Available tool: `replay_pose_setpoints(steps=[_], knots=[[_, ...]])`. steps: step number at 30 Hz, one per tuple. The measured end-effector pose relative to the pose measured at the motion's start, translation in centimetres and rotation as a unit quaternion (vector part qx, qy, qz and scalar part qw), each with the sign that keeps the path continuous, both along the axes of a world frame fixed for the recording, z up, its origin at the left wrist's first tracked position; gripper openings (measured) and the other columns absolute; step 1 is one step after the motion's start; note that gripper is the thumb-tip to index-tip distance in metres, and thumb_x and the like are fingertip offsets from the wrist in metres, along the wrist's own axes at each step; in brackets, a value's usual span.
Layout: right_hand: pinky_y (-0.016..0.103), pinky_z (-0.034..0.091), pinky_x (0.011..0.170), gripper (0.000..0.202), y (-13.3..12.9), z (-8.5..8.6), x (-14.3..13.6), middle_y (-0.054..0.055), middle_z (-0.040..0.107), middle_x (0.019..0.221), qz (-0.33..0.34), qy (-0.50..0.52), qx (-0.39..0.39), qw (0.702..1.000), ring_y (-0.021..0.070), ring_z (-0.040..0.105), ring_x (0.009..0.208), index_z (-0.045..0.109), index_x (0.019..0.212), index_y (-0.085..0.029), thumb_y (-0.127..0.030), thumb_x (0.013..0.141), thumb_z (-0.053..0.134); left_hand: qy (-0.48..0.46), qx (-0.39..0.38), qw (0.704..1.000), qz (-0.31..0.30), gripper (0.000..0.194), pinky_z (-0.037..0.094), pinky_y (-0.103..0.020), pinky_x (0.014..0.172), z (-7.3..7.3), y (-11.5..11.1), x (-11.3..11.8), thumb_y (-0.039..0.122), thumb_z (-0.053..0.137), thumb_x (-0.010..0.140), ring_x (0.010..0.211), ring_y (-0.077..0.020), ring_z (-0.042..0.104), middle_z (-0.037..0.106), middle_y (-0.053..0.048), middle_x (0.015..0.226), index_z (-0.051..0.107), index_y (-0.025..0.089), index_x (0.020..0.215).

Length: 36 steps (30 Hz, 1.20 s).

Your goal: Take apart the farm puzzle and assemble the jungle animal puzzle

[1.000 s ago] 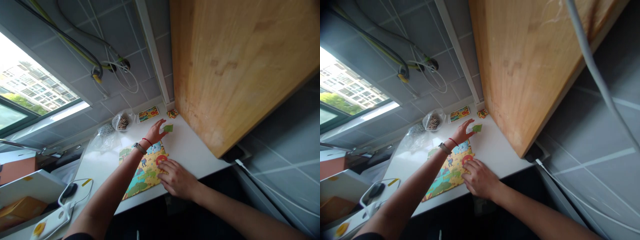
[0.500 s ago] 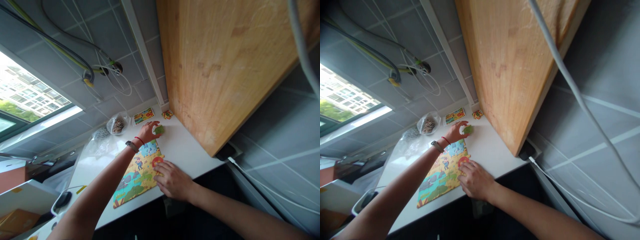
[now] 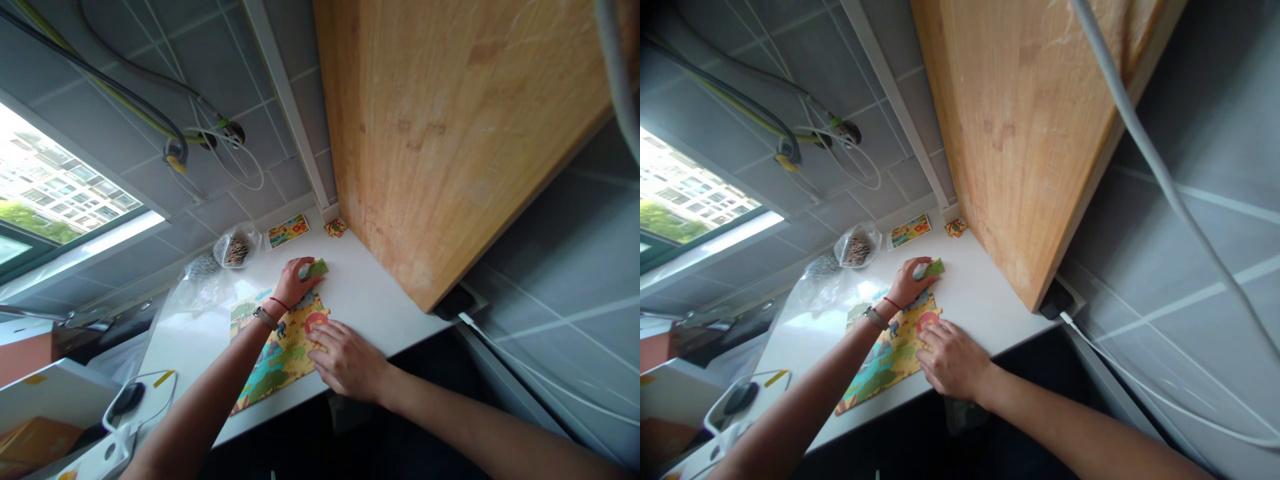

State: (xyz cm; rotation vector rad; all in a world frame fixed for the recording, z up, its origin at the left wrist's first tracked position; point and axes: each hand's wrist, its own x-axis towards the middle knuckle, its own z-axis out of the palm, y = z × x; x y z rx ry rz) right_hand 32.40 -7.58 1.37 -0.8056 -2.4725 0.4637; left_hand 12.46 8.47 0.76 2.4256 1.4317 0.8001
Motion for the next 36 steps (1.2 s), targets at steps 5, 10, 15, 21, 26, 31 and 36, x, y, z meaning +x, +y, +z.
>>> replay_pose_setpoints(steps=[5,10,15,21,26,31,36], knots=[[0.046,0.039,0.118,0.023,0.0,0.1,0.0,0.012,0.066,0.137,0.001,-0.002,-0.002,1.0,0.0268,0.053,0.134,0.071,0.112,-0.018,-0.028,0.101,0.055,-0.005,0.004,1.0,0.002,0.04,0.054,-0.044,0.102,0.1,-0.4,0.2,0.042,0.082,0.086,0.111,-0.0261,0.068,0.075,-0.007,0.116,0.067,0.022,0.117],[0.046,0.039,0.117,0.022,0.0,0.2,0.0,0.012,0.066,0.137,-0.002,-0.004,0.0,1.0,0.0271,0.055,0.132,0.071,0.112,-0.018,-0.028,0.1,0.055,-0.01,0.001,1.0,-0.008,0.035,0.054,-0.045,0.104,0.1,-0.4,0.2,0.045,0.08,0.088,0.112,-0.026,0.069,0.075,-0.007,0.116,0.07,0.023,0.113],[0.045,0.039,0.118,0.022,0.0,0.1,0.0,0.012,0.066,0.138,0.0,-0.005,0.0,1.0,0.0271,0.054,0.133,0.07,0.112,-0.018,-0.028,0.101,0.055,-0.012,0.001,1.0,-0.016,0.029,0.054,-0.046,0.105,0.2,-0.2,0.2,0.045,0.079,0.089,0.112,-0.0261,0.069,0.076,-0.008,0.116,0.073,0.023,0.107],[0.046,0.037,0.119,0.023,0.0,-0.1,0.0,0.012,0.065,0.139,0.001,-0.007,-0.002,1.0,0.0273,0.053,0.134,0.07,0.113,-0.018,-0.029,0.102,0.052,-0.01,0.001,1.0,-0.021,0.031,0.054,-0.048,0.108,-0.2,-0.4,-0.3,0.043,0.078,0.09,0.119,-0.0274,0.068,0.076,-0.008,0.121,0.074,0.023,0.113],[0.046,0.037,0.119,0.023,0.0,-0.1,0.0,0.011,0.065,0.139,0.002,-0.008,-0.001,1.0,0.0273,0.053,0.134,0.07,0.112,-0.018,-0.029,0.102,0.052,0.017,-0.01,0.998,-0.055,0.023,0.051,-0.054,0.113,-0.5,-0.4,-1.0,0.038,0.069,0.097,0.131,-0.0288,0.061,0.073,-0.006,0.132,0.078,0.026,0.115],[0.045,0.037,0.118,0.022,0.0,-0.1,-0.1,0.012,0.065,0.138,-0.001,-0.006,0.002,1.0,0.0272,0.053,0.134,0.07,0.112,-0.018,-0.028,0.1,0.054,0.048,0.0,0.995,-0.088,0.025,0.052,-0.051,0.112,-0.1,0.1,-1.5,0.039,0.065,0.099,0.128,-0.0283,0.062,0.073,-0.005,0.132,0.08,0.026,0.115],[0.047,0.038,0.117,0.023,0.1,-0.2,0.0,0.012,0.065,0.138,0.006,-0.003,0.007,1.0,0.0283,0.053,0.134,0.07,0.112,-0.017,-0.028,0.101,0.054,0.083,-0.012,0.993,-0.081,0.025,0.049,-0.051,0.114,0.8,-0.2,-1.5,0.039,0.06,0.101,0.13,-0.029,0.06,0.071,-0.002,0.136,0.081,0.03,0.113]])
